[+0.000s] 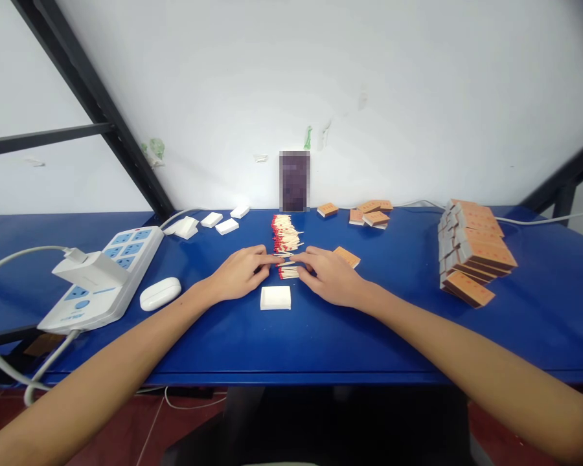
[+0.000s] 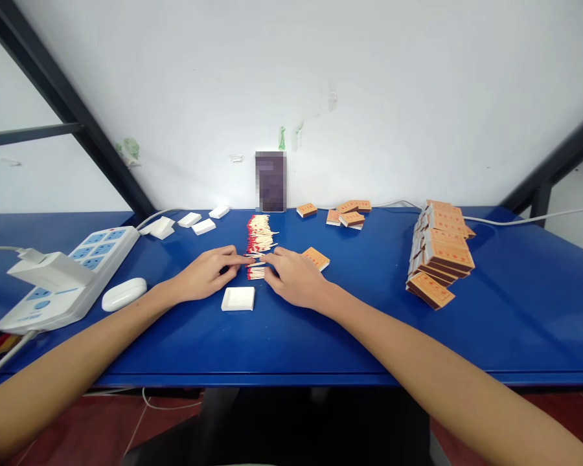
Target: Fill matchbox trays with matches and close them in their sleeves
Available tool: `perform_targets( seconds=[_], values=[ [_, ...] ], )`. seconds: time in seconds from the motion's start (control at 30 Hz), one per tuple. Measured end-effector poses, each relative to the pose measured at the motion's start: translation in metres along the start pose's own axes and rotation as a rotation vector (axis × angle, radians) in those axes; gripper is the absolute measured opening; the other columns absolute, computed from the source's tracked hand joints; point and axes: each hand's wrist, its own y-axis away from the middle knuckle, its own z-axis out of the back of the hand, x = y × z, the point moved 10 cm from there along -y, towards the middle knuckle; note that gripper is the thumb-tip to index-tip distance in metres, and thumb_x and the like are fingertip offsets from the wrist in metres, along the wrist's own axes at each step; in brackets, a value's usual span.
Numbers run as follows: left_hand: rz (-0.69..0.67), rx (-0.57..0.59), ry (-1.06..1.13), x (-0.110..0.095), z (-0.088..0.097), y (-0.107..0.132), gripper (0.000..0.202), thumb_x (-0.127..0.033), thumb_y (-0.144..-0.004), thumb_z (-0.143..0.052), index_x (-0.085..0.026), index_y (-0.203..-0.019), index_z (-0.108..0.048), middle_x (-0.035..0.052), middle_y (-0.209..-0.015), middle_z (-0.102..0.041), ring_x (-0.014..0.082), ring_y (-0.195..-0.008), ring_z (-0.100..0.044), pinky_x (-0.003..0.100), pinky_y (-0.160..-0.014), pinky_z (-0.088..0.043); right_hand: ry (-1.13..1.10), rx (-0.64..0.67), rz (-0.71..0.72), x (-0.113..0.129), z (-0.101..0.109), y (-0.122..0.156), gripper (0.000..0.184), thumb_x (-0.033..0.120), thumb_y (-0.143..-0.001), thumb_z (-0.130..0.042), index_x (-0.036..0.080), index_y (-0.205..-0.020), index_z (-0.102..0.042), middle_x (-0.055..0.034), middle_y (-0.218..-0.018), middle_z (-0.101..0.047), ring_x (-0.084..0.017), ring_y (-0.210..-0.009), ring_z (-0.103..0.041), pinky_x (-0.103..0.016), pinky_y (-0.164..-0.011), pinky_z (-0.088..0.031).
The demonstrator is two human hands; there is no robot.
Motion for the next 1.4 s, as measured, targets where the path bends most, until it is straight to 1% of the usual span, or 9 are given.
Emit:
perform_targets(
  seconds=[0.17, 0.3, 0.5, 0.6, 0.73, 0.93, 1.1, 1.27, 1.4],
  values=[
    [-0.041, 0.014, -0.015, -0.003, -0.001, 0.0, 0.042, -0.024, -0.099, -0.038, -0.025, -0.133, -0.062, 0.0044, -0.087, -0.054, 0.0171, -0.077, -0.054, 0.029, -0.072, -0.042, 0.024, 0.058, 0.009, 0.004, -0.002, 0.002, 0.035, 0.03, -0.099, -0.046, 0.019, -0.128, -0.063, -0.0076, -0.1, -0.06, -0.019, -0.086, -0.058, -0.03, -0.075, -0.04],
    [-0.053, 0.023, -0.016, -0.005, 0.0, 0.0, 0.042, -0.024, -0.099, -0.038, -0.026, -0.133, -0.062, 0.0041, -0.086, -0.055, 0.017, -0.076, -0.055, 0.029, -0.071, -0.041, -0.002, 0.071, 0.017, 0.006, -0.001, 0.003, 0.032, 0.033, -0.099, -0.048, 0.02, -0.122, -0.067, -0.0076, -0.1, -0.059, -0.019, -0.088, -0.058, -0.03, -0.077, -0.041],
    [-0.051, 0.03, -0.019, -0.005, 0.0, -0.001, 0.043, -0.023, -0.097, -0.038, -0.026, -0.132, -0.063, 0.0039, -0.085, -0.056, 0.0166, -0.075, -0.055, 0.029, -0.068, -0.041, 0.04, 0.094, 0.056, 0.006, -0.006, 0.0, 0.032, 0.032, -0.103, -0.043, 0.02, -0.109, -0.071, -0.006, -0.091, -0.056, -0.017, -0.08, -0.055, -0.029, -0.07, -0.038],
    [-0.054, 0.031, -0.018, -0.005, -0.001, -0.001, 0.043, -0.022, -0.097, -0.039, -0.025, -0.131, -0.064, 0.0039, -0.085, -0.057, 0.0166, -0.075, -0.056, 0.029, -0.068, -0.041, 0.061, 0.093, 0.045, 0.006, -0.006, -0.002, 0.033, 0.032, -0.103, -0.042, 0.019, -0.1, -0.073, -0.0056, -0.089, -0.056, -0.016, -0.077, -0.055, -0.028, -0.07, -0.038],
    [-0.045, 0.025, -0.017, -0.005, -0.001, -0.001, 0.044, -0.019, -0.094, -0.04, -0.025, -0.13, -0.066, 0.0037, -0.086, -0.057, 0.0161, -0.075, -0.056, 0.028, -0.069, -0.042, 0.106, 0.107, 0.004, 0.006, -0.005, -0.005, 0.035, 0.033, -0.103, -0.042, 0.019, -0.097, -0.074, -0.0066, -0.09, -0.059, -0.016, -0.077, -0.056, -0.029, -0.07, -0.038],
    [-0.053, -0.007, 0.048, -0.008, 0.003, -0.002, 0.037, -0.034, -0.097, -0.046, -0.025, -0.125, -0.069, 0.0035, -0.086, -0.057, 0.0155, -0.075, -0.056, 0.026, -0.069, -0.042, 0.121, 0.134, -0.002, 0.009, -0.007, -0.014, 0.033, 0.03, -0.102, -0.045, 0.018, -0.101, -0.075, -0.0099, -0.1, -0.067, -0.02, -0.089, -0.062, -0.031, -0.075, -0.041],
    [-0.052, -0.02, 0.072, -0.008, 0.005, -0.002, 0.034, -0.033, -0.094, -0.052, -0.025, -0.12, -0.072, 0.0029, -0.086, -0.058, 0.0146, -0.074, -0.055, 0.026, -0.068, -0.042, 0.195, 0.171, 0.005, 0.013, -0.008, -0.019, 0.033, 0.03, -0.102, -0.043, 0.014, -0.102, -0.073, -0.013, -0.104, -0.07, -0.024, -0.094, -0.065, -0.032, -0.076, -0.042],
    [-0.005, -0.069, 0.091, -0.002, 0.008, -0.003, 0.034, -0.045, -0.096, -0.052, -0.022, -0.107, -0.076, 0.003, -0.085, -0.059, 0.0137, -0.071, -0.055, 0.025, -0.065, -0.04, 0.28, 0.191, 0.036, 0.02, -0.012, -0.02, 0.036, 0.031, -0.103, -0.038, 0.014, -0.104, -0.07, -0.0132, -0.108, -0.07, -0.024, -0.095, -0.067, -0.031, -0.074, -0.043],
    [0.028, -0.055, 0.052, 0.001, 0.008, -0.006, 0.032, -0.043, -0.097, -0.052, -0.02, -0.1, -0.073, 0.0026, -0.081, -0.061, 0.014, -0.069, -0.056, 0.026, -0.063, -0.038, 0.298, 0.185, 0.026, 0.02, -0.017, -0.021, 0.038, 0.031, -0.105, -0.033, 0.015, -0.11, -0.067, -0.0129, -0.112, -0.068, -0.023, -0.097, -0.067, -0.031, -0.078, -0.045]
  ],
)
